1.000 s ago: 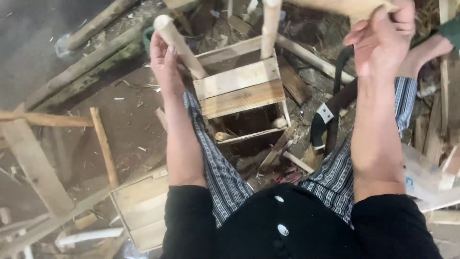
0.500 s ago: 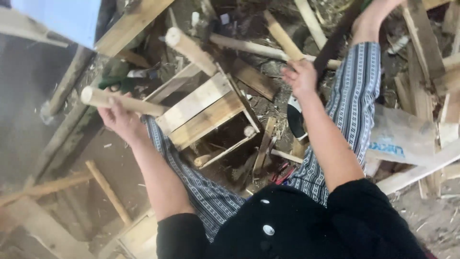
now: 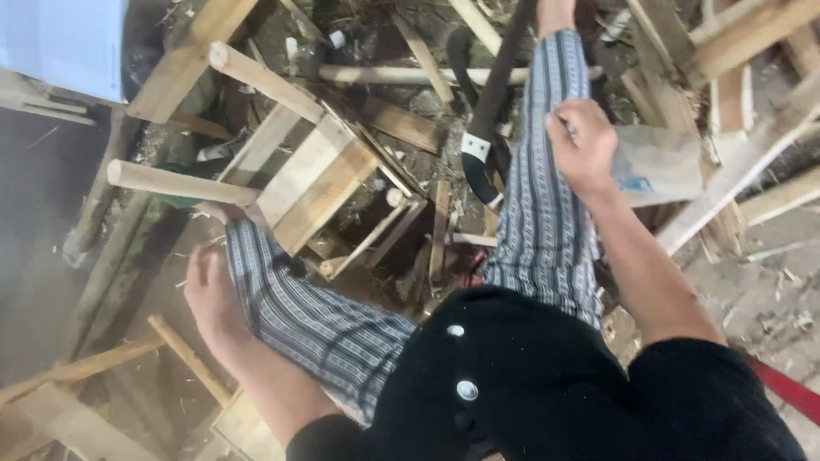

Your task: The person sits on the ground assembling a small wooden stool frame. They position a side rail against the frame, hammer nails into the joints, press and fit the pieces together, then lift the frame and fit a long wooden plank across it, aligning it by hand.

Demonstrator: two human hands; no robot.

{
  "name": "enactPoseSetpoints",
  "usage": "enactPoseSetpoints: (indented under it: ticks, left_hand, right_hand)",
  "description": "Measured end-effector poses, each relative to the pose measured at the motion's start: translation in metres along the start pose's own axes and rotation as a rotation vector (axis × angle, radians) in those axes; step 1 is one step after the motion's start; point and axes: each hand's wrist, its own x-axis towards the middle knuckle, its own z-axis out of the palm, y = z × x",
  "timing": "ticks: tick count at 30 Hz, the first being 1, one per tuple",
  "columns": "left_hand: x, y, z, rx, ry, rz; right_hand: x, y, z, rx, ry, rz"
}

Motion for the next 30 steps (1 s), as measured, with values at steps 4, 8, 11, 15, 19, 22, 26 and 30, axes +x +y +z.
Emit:
enactPoseSetpoints:
  ticks: [4, 8, 11, 15, 19, 22, 26, 30]
  left_hand:
    - [-0.038, -0.073, -0.010, -0.016, -0.209, 0.047]
    - [-0.065, -0.115, -0.003, -0.154, -0.149, 0.217]
    - [-0.057, -0.138, 0.001, -0.199, -0.120, 0.280]
    - [-0.072, -0.138, -0.006, -0.224, -0.139, 0.332]
    - [-0.068, -0.146, -0.006, -0.206, -0.134, 0.393]
    - [-0.066, -0.142, -0.008, -0.155, -0.127, 0.387]
    - [-0.040, -0.154, -0.004, -0.050, -0.065, 0.299]
    - [-0.047, -0.147, -0.001, -0.048, -0.051, 0.280]
  right_hand:
    - [-0.113, 0.041, -0.053, -0.266, -0.237, 0.260]
    - [-0.200, 0.063, -0.058, 0.006, -0.349, 0.590]
    - [-0.242, 0.059, -0.074, 0.239, -0.356, 0.646]
    - [-0.281, 0.060, -0.092, 0.568, -0.327, 0.701]
    - [-0.304, 0.082, -0.095, 0.910, -0.268, 0.728]
    - [-0.305, 0.135, -0.105, 1.088, 0.031, 0.909]
    - [-0.265, 0.076, -0.143, 0.760, 0.297, 1.079]
    - [-0.326, 0.214, -0.170, 0.402, 0.352, 0.985]
